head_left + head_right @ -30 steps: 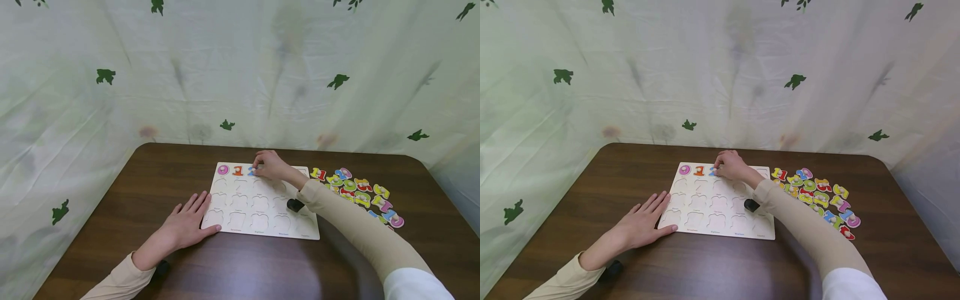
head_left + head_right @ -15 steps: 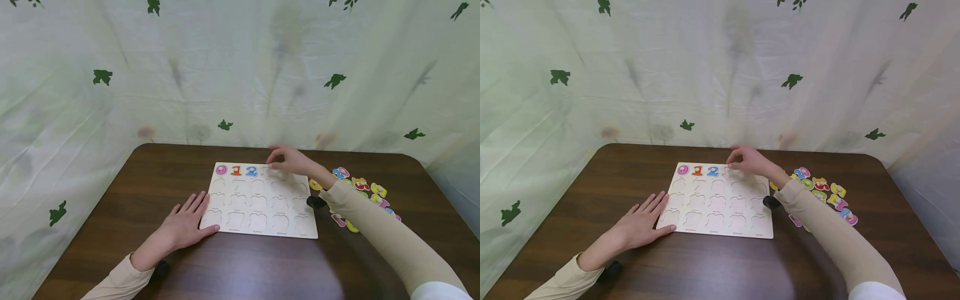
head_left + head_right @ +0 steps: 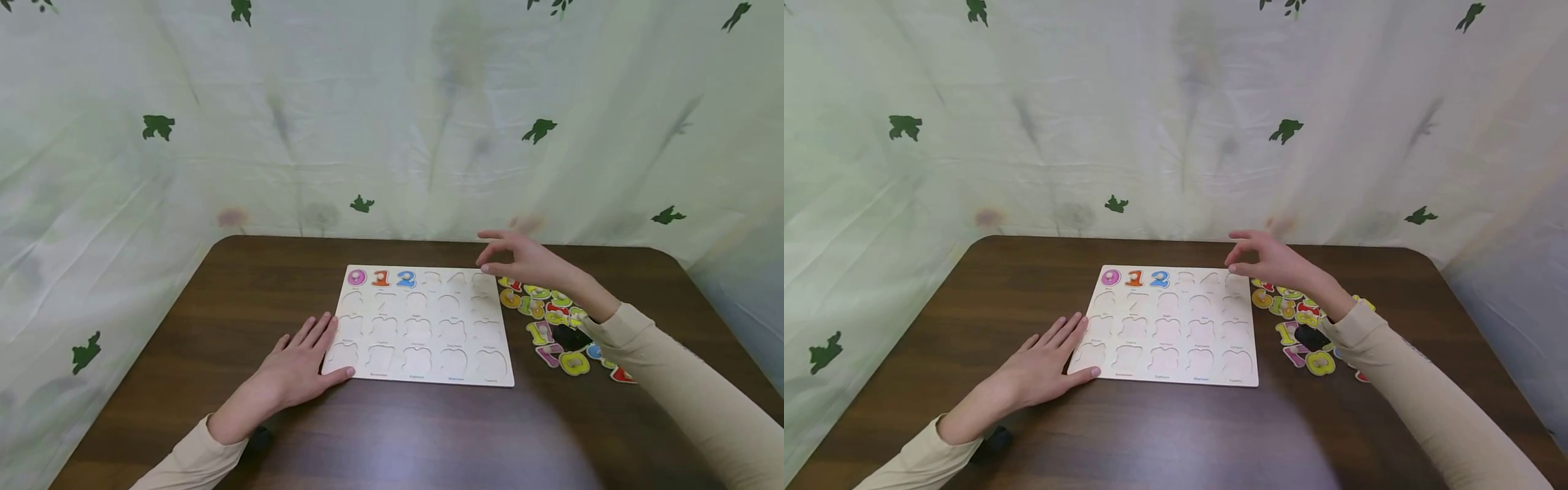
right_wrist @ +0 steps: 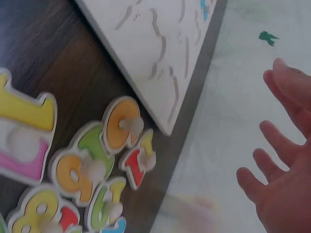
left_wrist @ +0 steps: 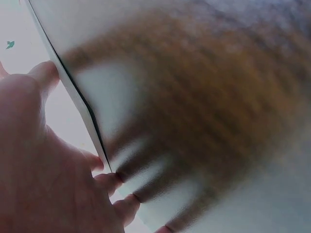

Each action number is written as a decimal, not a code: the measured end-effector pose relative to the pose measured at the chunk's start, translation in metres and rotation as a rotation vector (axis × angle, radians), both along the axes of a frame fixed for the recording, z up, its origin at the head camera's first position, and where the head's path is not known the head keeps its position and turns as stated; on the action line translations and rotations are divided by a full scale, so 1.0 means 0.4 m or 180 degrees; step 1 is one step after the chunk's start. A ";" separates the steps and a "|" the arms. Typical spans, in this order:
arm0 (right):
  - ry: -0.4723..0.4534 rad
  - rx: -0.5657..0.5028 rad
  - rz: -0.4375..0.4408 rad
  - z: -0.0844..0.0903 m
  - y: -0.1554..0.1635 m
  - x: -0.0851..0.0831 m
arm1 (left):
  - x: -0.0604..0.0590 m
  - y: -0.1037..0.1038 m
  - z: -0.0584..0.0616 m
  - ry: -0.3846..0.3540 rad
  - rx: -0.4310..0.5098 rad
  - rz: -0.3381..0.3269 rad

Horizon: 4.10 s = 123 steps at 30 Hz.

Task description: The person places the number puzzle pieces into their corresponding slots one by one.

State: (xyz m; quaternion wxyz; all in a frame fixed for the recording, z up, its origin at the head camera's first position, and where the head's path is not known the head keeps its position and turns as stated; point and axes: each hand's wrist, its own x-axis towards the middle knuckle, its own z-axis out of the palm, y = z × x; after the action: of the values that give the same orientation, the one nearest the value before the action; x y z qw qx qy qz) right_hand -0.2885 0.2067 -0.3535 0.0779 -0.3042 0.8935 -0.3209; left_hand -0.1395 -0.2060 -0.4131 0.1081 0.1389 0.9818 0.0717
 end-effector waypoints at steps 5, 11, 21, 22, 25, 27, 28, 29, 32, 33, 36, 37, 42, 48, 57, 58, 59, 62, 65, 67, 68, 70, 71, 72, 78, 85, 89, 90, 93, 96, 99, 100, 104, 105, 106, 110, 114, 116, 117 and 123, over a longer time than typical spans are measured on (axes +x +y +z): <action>0.0003 0.0031 -0.0108 0.014 0.060 0.031 | -0.005 -0.006 -0.015 0.0034 0.0021 -0.0002; 0.0087 0.0083 -0.0205 0.021 0.122 0.070 | 0.001 0.004 0.007 0.0001 0.0030 0.0001; 0.0190 0.0198 -0.0384 0.017 0.208 0.120 | 0.001 0.005 0.010 -0.0042 0.0050 0.0008; 0.0191 0.0209 -0.0410 0.016 0.216 0.124 | 0.002 0.006 0.012 -0.0045 0.0046 0.0007; 0.0180 0.0255 -0.0494 0.010 0.240 0.138 | 0.002 0.007 0.015 -0.0036 0.0028 0.0002; 0.0146 0.0264 -0.0550 0.006 0.255 0.151 | 0.002 0.006 0.012 -0.0022 0.0031 -0.0006; 0.0149 0.0274 -0.0570 0.003 0.264 0.156 | 0.002 0.006 0.009 -0.0021 0.0024 -0.0004; 0.0145 0.0283 -0.0593 0.000 0.272 0.161 | 0.002 0.005 0.006 -0.0017 0.0018 -0.0004; 0.0210 0.0287 -0.0640 -0.012 0.299 0.176 | 0.002 0.003 -0.001 -0.0022 -0.0011 0.0008; 0.0243 0.0298 -0.0647 -0.016 0.308 0.180 | 0.002 0.002 -0.002 -0.0012 -0.0013 0.0005; 0.0361 0.0312 -0.0621 -0.034 0.333 0.193 | 0.004 0.003 0.004 0.0004 0.0019 0.0003; 0.0386 0.0285 -0.0574 -0.042 0.340 0.196 | 0.005 0.003 0.006 0.0009 0.0031 -0.0002; 0.0524 0.0212 -0.0315 -0.090 0.364 0.211 | 0.009 0.006 0.017 -0.0001 0.0038 -0.0012; 0.0617 0.0272 -0.0195 -0.135 0.366 0.223 | 0.003 0.005 0.008 0.0041 0.0051 -0.0035; 0.0482 0.0462 -0.0333 -0.138 0.337 0.229 | -0.003 0.005 0.013 0.0003 0.0003 -0.0023; 0.0445 0.0488 -0.0354 -0.137 0.334 0.229 | -0.003 0.005 0.013 0.0002 -0.0005 -0.0019; 0.0417 0.0513 -0.0378 -0.135 0.332 0.230 | -0.002 0.006 0.015 0.0001 0.0002 -0.0023; 0.0409 0.0564 -0.0426 -0.133 0.324 0.231 | -0.001 0.007 0.019 0.0010 0.0015 -0.0033; 0.0430 0.0552 -0.0468 -0.131 0.317 0.233 | 0.000 0.007 0.020 0.0003 -0.0005 -0.0030; 0.0461 0.0506 -0.0482 -0.131 0.312 0.233 | 0.001 0.006 0.020 0.0007 -0.0010 -0.0027; 0.0479 0.0479 -0.0491 -0.131 0.309 0.233 | 0.001 0.006 0.019 0.0007 -0.0009 -0.0026; 0.0486 0.0417 -0.0494 -0.131 0.300 0.232 | 0.000 0.005 0.018 0.0013 -0.0011 -0.0022; 0.0490 0.0378 -0.0495 -0.131 0.295 0.231 | 0.000 0.004 0.015 0.0030 -0.0011 -0.0020; 0.0473 0.0338 -0.0501 -0.132 0.289 0.230 | 0.000 0.003 0.015 0.0030 -0.0009 -0.0022; 0.0378 0.0062 -0.0473 -0.133 0.239 0.209 | -0.001 0.002 0.008 0.0012 0.0038 -0.0031; 0.0356 -0.0091 -0.0375 -0.127 0.168 0.175 | 0.005 0.006 0.006 0.0000 0.0043 -0.0020; 0.0384 -0.0132 -0.0391 -0.122 0.124 0.153 | 0.005 0.007 0.009 -0.0013 0.0045 -0.0010; 0.0432 -0.0147 -0.0392 -0.122 0.113 0.146 | 0.004 0.007 0.010 -0.0017 0.0032 -0.0013; 0.0572 -0.0242 -0.0380 -0.121 0.074 0.128 | 0.003 0.008 0.011 -0.0044 0.0004 -0.0005; 0.0680 -0.0282 -0.0410 -0.120 0.034 0.113 | 0.002 0.008 0.014 -0.0062 -0.0003 -0.0003; 0.0657 -0.0295 -0.0475 -0.120 -0.004 0.099 | 0.000 0.005 0.013 -0.0064 0.0006 0.0003; 0.0631 -0.0288 -0.0504 -0.120 -0.016 0.094 | 0.000 0.005 0.012 -0.0062 0.0013 0.0003; 0.0462 -0.0267 -0.0603 -0.117 -0.057 0.070 | -0.003 0.002 0.001 -0.0048 0.0016 -0.0002; 0.0397 -0.0261 -0.0637 -0.115 -0.067 0.063 | -0.004 0.001 -0.001 -0.0042 0.0021 -0.0009; 0.0354 -0.0240 -0.0655 -0.114 -0.077 0.055 | -0.004 0.001 -0.002 -0.0037 0.0010 -0.0006; 0.0156 -0.0147 -0.0694 -0.107 -0.116 0.025 | -0.006 -0.003 -0.009 -0.0036 -0.0017 0.0005; 0.0037 -0.0067 -0.0636 -0.104 -0.155 -0.004 | -0.004 -0.002 -0.004 -0.0043 -0.0006 0.0012; 0.0057 -0.0020 -0.0581 -0.105 -0.172 -0.017 | -0.002 0.000 0.001 -0.0044 0.0017 0.0010; 0.0064 0.0007 -0.0567 -0.108 -0.181 -0.023 | -0.001 0.001 0.004 -0.0051 0.0028 0.0013; 0.0049 0.0251 -0.0631 -0.121 -0.220 -0.046 | 0.002 0.007 0.013 -0.0083 0.0004 0.0027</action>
State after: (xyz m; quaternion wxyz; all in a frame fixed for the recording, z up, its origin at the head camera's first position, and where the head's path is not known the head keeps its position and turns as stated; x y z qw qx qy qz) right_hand -0.3069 0.1186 -0.4020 0.0507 -0.2135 0.9318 -0.2893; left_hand -0.1388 -0.2033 -0.4078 0.1205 0.1339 0.9808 0.0746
